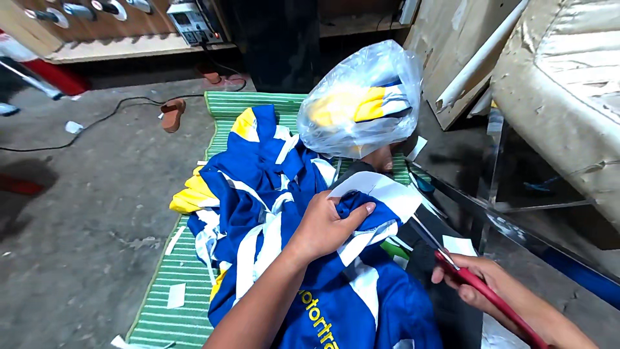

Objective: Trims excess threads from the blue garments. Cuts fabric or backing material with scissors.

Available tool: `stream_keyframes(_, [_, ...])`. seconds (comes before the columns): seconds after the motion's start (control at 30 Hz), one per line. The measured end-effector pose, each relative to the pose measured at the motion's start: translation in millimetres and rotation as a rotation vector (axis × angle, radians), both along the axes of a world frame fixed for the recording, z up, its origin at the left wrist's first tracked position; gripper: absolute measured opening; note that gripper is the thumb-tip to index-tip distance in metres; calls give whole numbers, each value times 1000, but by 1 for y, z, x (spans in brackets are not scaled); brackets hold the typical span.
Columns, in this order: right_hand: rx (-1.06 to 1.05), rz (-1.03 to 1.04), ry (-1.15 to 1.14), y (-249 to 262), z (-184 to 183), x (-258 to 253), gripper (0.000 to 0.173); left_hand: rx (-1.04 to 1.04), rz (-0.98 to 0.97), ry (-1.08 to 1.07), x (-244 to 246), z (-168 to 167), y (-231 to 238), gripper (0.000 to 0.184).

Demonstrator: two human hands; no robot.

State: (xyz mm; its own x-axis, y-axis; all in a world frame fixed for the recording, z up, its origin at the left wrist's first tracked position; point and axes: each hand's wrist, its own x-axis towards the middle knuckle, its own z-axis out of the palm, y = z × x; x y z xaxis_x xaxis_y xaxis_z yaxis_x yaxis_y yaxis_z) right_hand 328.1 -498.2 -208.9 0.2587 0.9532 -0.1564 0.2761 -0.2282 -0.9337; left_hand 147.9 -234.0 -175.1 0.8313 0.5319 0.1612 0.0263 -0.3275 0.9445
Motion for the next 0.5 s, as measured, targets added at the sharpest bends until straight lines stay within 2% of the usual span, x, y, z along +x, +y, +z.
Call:
stream_keyframes(0.33, [47,66,16,20,-1,-2,60,28,-44,-70,-3,-3,0,11])
stream_keyframes(0.5, [87,16,-3,21,-4,-4,57,-127,-83,-36,-5,2,1,4])
